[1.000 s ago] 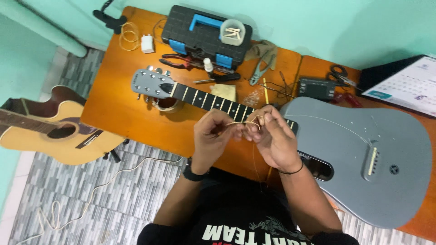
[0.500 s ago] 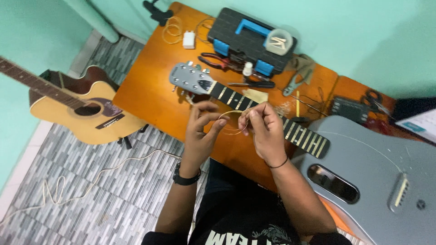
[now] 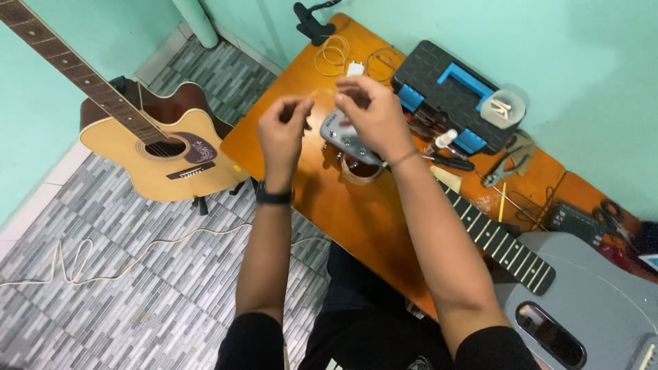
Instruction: The person is restringing a grey electric guitar. They repeatedly tie knots in guitar strings, insert the string ends into the bridge, and pull the strings taut. The person handles multiple strings one at a time, using their hands to manipulate the string loops and secure them to the instrument.
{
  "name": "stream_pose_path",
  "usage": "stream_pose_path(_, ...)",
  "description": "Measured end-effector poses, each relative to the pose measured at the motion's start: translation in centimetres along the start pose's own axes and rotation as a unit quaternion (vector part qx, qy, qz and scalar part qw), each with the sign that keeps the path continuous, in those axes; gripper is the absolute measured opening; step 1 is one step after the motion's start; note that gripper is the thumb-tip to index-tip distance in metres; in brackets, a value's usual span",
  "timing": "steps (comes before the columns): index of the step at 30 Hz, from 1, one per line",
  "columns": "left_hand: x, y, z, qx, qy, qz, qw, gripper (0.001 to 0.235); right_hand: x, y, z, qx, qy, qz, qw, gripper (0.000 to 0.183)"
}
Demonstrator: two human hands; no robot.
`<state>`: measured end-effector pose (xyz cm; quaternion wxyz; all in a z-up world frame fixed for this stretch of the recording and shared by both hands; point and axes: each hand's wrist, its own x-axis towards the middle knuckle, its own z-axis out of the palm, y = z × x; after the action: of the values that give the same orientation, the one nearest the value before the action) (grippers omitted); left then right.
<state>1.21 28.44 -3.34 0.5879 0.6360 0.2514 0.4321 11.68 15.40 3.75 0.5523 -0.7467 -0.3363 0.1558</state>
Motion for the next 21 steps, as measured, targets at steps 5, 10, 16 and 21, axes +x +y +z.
stream_pose_path(5,5.0,-3.4,1.7,-0.02,-0.005,-0.064,0.998,0.011,6.1,4.8,1.6,-0.028,-0.028,0.042,0.998,0.033)
stream_pose_path(10,8.0,-6.1,2.4,0.129,-0.034,-0.158,0.979,0.008,11.2,6.7,3.3,-0.096,-0.076,0.189,0.974,0.045)
stream_pose_path(16,9.7,-10.2,3.1,0.318,-0.016,-0.101,0.942,0.013,13.0,12.7,4.7,-0.299,-0.142,0.035,0.943,0.011)
stream_pose_path(21,10.7,-11.9,3.6,0.421,-0.032,-0.083,0.903,0.01,10.5,11.5,2.6,-0.289,-0.162,-0.023,0.943,0.035)
